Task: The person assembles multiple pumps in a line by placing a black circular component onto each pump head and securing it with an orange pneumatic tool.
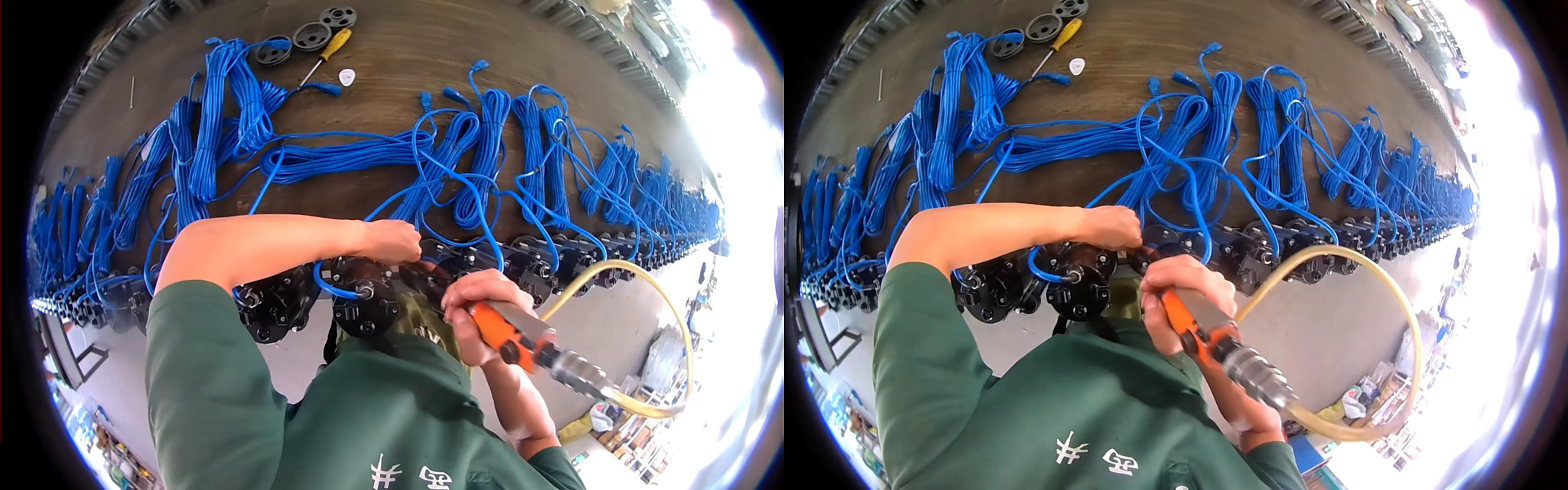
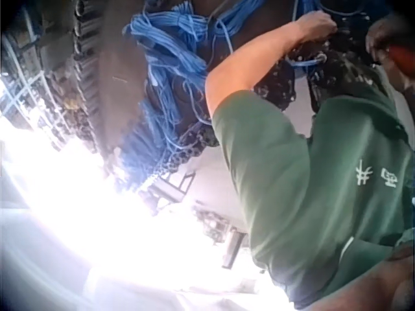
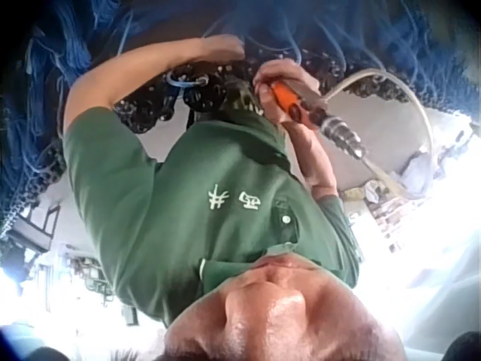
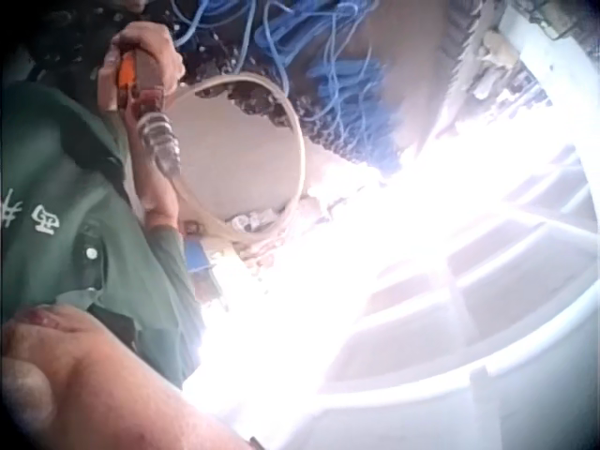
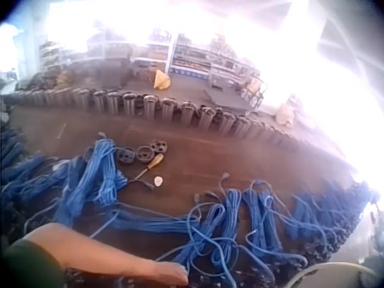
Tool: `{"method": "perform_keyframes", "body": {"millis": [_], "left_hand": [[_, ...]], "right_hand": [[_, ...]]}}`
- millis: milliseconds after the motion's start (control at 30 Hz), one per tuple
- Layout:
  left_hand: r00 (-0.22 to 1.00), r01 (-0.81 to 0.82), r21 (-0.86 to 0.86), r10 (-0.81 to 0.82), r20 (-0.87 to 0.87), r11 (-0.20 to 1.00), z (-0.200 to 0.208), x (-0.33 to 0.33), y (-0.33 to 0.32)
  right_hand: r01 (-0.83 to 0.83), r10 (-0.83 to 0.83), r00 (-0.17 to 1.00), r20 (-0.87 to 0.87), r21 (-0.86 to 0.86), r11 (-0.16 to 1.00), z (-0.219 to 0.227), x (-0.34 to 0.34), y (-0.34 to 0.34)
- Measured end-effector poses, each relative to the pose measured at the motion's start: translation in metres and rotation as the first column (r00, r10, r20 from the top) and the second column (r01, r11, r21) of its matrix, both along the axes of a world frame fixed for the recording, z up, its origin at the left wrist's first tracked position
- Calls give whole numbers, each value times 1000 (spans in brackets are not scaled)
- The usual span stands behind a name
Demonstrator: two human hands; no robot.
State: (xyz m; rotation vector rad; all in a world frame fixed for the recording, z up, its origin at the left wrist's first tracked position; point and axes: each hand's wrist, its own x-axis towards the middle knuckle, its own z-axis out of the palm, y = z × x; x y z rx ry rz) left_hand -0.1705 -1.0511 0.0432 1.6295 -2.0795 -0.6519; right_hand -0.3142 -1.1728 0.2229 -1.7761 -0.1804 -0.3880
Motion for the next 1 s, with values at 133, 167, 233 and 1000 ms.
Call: {"method": "perform_keyframes", "body": {"millis": [133, 167, 233, 1000], "left_hand": [[1000, -4, 22, 4, 22, 1000, -1, -2, 0], [1000, 7, 23, -8, 15, 1000, 1, -1, 0], [1000, 24, 38, -23, -9, 999, 5, -1, -1], [-838, -491, 713, -497, -228, 500, 54, -287, -114]], "right_hand": [[-37, 38, 999, 34, -38, 999, -4, 8, 6], [-38, 39, 999, 0, -82, 996, -2, 8, 7], [-19, 15, 999, -39, -119, 993, 2, 8, 8], [-289, 242, 955, 171, 359, 887, 40, -54, -88]]}}
